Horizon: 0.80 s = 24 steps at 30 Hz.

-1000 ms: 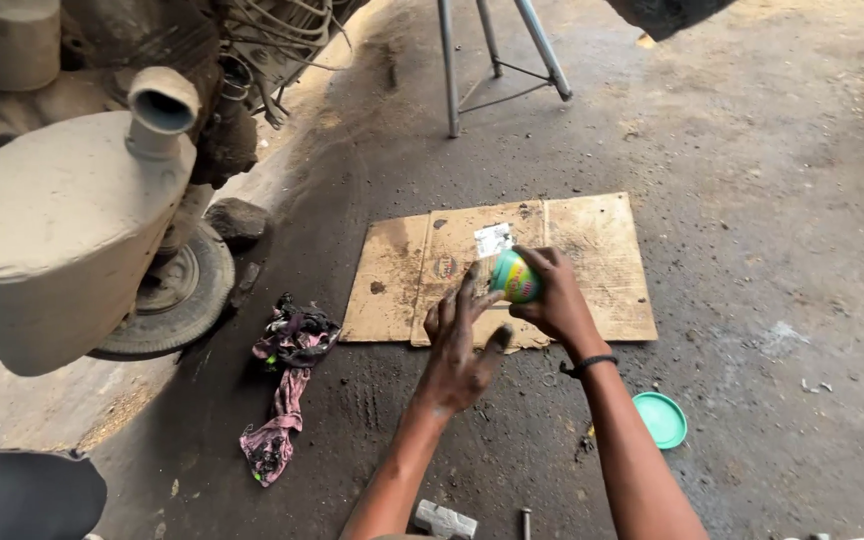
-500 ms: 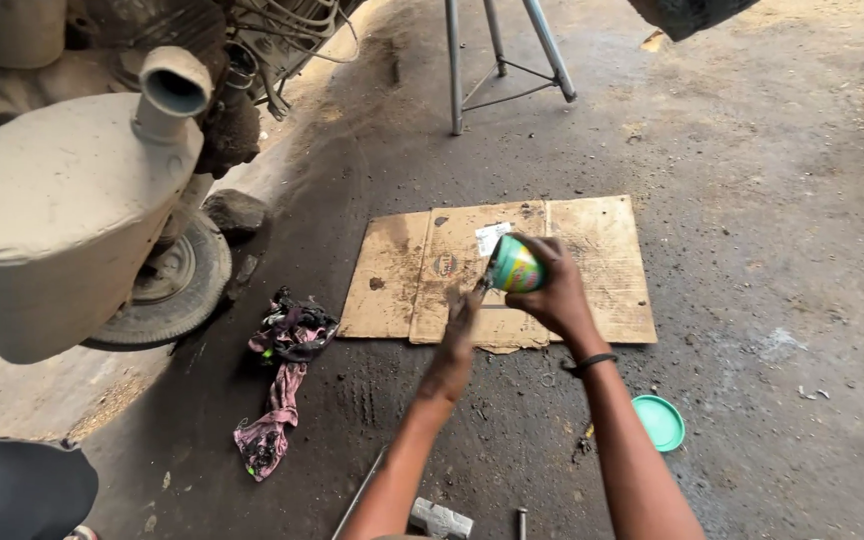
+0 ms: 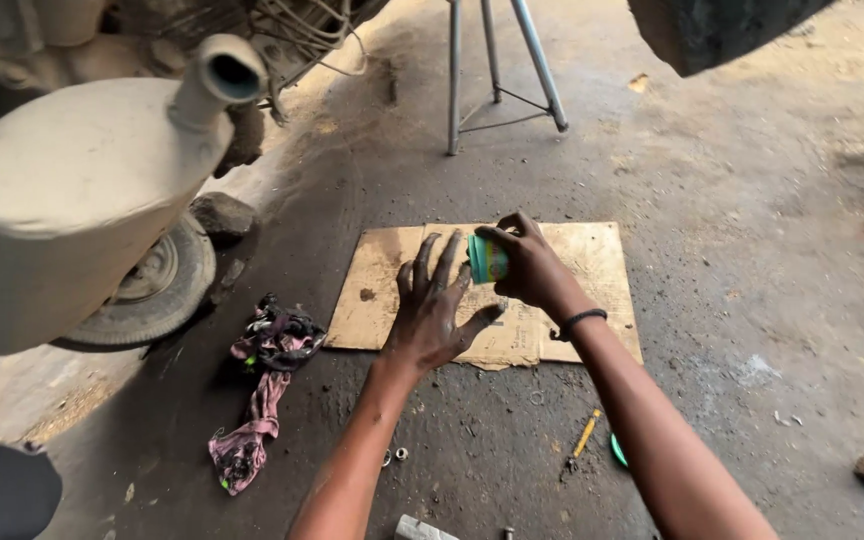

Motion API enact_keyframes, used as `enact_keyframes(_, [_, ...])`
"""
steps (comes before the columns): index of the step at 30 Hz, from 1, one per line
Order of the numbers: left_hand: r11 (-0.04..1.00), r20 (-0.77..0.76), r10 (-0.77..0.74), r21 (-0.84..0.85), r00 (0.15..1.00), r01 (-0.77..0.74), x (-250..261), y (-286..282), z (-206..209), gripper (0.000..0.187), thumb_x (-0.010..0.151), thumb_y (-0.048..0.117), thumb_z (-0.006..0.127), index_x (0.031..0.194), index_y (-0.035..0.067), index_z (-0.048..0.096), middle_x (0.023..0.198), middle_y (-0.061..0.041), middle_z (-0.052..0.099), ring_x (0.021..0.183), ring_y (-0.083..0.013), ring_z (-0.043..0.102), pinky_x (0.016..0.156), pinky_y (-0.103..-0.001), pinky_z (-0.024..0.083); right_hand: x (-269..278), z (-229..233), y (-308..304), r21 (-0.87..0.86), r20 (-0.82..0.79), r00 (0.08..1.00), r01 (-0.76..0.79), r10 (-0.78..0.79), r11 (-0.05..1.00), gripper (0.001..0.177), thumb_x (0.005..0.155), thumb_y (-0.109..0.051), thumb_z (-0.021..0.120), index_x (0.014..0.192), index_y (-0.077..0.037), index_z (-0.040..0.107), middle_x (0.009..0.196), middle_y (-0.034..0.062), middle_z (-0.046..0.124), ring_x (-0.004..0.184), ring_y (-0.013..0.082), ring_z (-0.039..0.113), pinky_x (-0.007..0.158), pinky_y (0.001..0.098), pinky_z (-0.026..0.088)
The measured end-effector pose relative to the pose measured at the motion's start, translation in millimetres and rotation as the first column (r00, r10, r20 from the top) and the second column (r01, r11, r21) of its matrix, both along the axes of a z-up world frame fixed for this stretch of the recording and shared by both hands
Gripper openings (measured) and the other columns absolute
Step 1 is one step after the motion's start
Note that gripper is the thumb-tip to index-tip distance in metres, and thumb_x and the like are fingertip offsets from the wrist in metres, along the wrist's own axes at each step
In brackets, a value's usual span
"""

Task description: Replacing or repairing mechanical components on the underside of an auto-rickshaw or similar small vehicle.

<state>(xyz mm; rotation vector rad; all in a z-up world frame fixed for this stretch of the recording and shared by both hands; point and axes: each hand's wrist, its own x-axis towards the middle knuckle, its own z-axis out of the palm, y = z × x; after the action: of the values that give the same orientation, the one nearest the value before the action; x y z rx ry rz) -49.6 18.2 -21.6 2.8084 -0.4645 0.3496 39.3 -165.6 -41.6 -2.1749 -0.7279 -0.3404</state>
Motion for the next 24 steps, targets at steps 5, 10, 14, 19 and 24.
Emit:
enact_keyframes(5, [0.992, 0.140, -0.105, -0.058, 0.985, 0.114, -11.1, 16.5, 1.1, 0.076, 0.096, 0.067, 0.045, 0.145, 0.010, 0.057, 0.171, -0.013, 0.020, 0.157, -0.0403, 0.009, 0.120, -0.067, 0.009, -3.0, 1.7, 2.8, -0.165, 0.130, 0.991, 0.035, -0.013, 0.986, 0.089, 0.056, 0.006, 0.088, 0.138, -0.018, 0.063, 0.130, 0.0149, 0.053, 0.118, 0.0389, 0.058, 0.100, 0.0430, 0.055])
enact_keyframes(10, [0.335, -0.104, -0.054, -0.939, 0.993, -0.080, -17.6, 18.1, -2.6, 0.086, 0.092, 0.082, 0.017, 0.155, 0.028, 0.040, 0.173, -0.006, 0.027, 0.161, -0.0292, 0.008, 0.123, -0.064, 0.001, -20.6, -15.5, 11.6, 0.135, -0.065, 0.998, -0.018, 0.027, 0.991, 0.095, 0.052, 0.004, 0.094, 0.139, -0.009, 0.059, 0.136, 0.0138, 0.051, 0.120, 0.0328, 0.058, 0.102, 0.0386, 0.056])
enact_keyframes(14, [-0.109, -0.316, -0.188, -0.934, 0.930, -0.339, -27.1, -6.0, -10.5, 0.101, 0.077, 0.088, 0.013, 0.152, 0.028, 0.043, 0.172, -0.003, 0.026, 0.159, -0.0248, 0.001, 0.116, -0.065, -0.011, -27.9, -22.2, 34.0, 0.376, -0.399, 0.911, 0.059, 0.105, 0.925, 0.096, 0.053, 0.005, 0.089, 0.141, -0.005, 0.055, 0.138, 0.0091, 0.053, 0.119, 0.0249, 0.063, 0.095, 0.0365, 0.057])
enact_keyframes(19, [-0.296, -0.246, -0.458, -0.864, 0.854, -0.408, -40.6, 6.0, -43.6, 0.109, 0.075, 0.097, 0.020, 0.153, 0.026, 0.050, 0.149, -0.014, 0.047, 0.142, -0.0319, 0.035, 0.118, -0.056, 0.015, -17.5, -15.6, 17.5, 0.480, -0.563, 0.801, 0.116, 0.204, 0.870, 0.091, 0.059, 0.003, 0.090, 0.143, -0.006, 0.055, 0.124, 0.0103, 0.069, 0.105, 0.0212, 0.072, 0.095, 0.0366, 0.063])
enact_keyframes(24, [-0.440, -0.074, -0.611, -0.796, 0.788, -0.416, -68.2, 19.6, -12.6, 0.110, 0.079, 0.099, 0.018, 0.150, 0.022, 0.054, 0.120, -0.025, 0.067, 0.098, -0.0353, 0.068, 0.086, -0.052, 0.054, -1.6, -11.0, -9.6, 0.628, -0.486, 0.791, 0.022, 0.370, 0.778, 0.075, 0.070, -0.001, 0.083, 0.140, 0.002, 0.059, 0.121, 0.0130, 0.072, 0.103, 0.0208, 0.071, 0.096, 0.0356, 0.060])
